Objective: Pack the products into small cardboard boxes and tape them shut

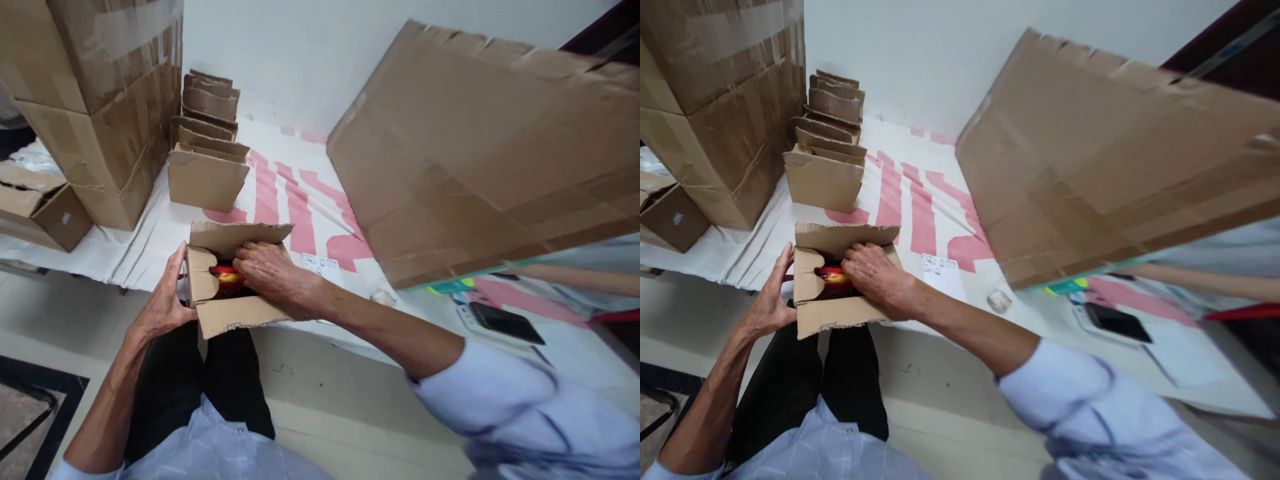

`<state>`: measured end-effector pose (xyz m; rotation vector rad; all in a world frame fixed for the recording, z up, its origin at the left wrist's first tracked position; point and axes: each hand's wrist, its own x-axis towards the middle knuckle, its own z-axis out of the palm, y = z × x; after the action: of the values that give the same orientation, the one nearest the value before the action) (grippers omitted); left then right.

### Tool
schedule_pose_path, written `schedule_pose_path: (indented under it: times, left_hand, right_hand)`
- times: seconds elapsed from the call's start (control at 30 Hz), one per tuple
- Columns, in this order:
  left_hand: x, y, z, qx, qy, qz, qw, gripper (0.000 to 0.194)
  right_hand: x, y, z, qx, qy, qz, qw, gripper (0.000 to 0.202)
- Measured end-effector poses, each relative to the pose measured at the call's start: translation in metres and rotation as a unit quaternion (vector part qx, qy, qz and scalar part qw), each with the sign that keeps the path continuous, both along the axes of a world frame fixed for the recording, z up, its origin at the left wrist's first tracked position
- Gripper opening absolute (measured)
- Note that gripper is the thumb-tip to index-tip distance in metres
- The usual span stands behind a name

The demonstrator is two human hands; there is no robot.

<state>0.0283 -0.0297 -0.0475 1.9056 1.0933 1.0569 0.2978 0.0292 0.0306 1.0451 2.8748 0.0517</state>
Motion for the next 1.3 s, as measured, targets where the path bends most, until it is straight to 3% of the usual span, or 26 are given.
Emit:
schedule_pose_path:
  times: [0.3,0.47,0.57,0.67,0.73,0.8,0.87,0.93,1.03,1.07,1.2,1.3]
  left_hand:
    - [0.004,-0.002,-0.001,-0.017,-0.014,0.011,1.000,0.141]
    - [-0.001,0.005,0.000,-0.032,-0.039,-0.001,0.999,0.140]
    - [-0.006,0.020,-0.002,-0.044,-0.050,-0.004,0.998,0.139]
    - [-0.005,0.046,-0.002,-0.040,-0.060,0.000,0.997,0.141]
    - [-0.003,0.064,-0.001,-0.025,-0.062,-0.003,0.998,0.143]
    - [-0.006,0.075,0.005,-0.007,-0.038,-0.005,0.999,0.141]
    - [-0.015,0.075,0.016,0.008,0.011,0.010,1.000,0.131]
    - [-0.027,0.064,0.033,0.026,0.036,0.062,0.997,0.107]
    - [-0.035,0.036,0.068,0.046,-0.042,0.139,0.988,0.074]
    - [-0.033,0.025,0.081,0.034,-0.088,0.131,0.987,0.071]
    - [-0.006,-0.009,0.118,-0.070,-0.198,-0.010,0.978,0.076]
    - [0.008,-0.018,0.128,-0.084,-0.216,0.002,0.973,0.061]
  right_hand:
    - [0.002,-0.012,0.015,-0.058,0.047,-0.087,0.993,0.009]
    - [0.023,-0.010,0.051,-0.043,0.184,-0.109,0.976,0.007]
    - [0.039,-0.010,0.077,-0.081,0.321,-0.123,0.936,0.014]
    - [0.049,-0.013,0.097,-0.157,0.447,-0.151,0.868,0.027]
    - [0.052,-0.016,0.107,-0.176,0.496,-0.170,0.833,0.033]
    - [0.053,-0.019,0.115,-0.174,0.518,-0.176,0.819,0.035]
    - [0.055,-0.023,0.121,-0.178,0.523,-0.170,0.816,0.035]
    - [0.055,-0.027,0.124,-0.192,0.525,-0.159,0.814,0.035]
    - [0.049,-0.036,0.122,-0.224,0.521,-0.140,0.811,0.034]
    - [0.044,-0.039,0.120,-0.242,0.517,-0.131,0.810,0.034]
    - [0.020,-0.048,0.113,-0.292,0.495,-0.086,0.814,0.033]
    - [0.008,-0.049,0.107,-0.236,0.545,-0.090,0.800,0.035]
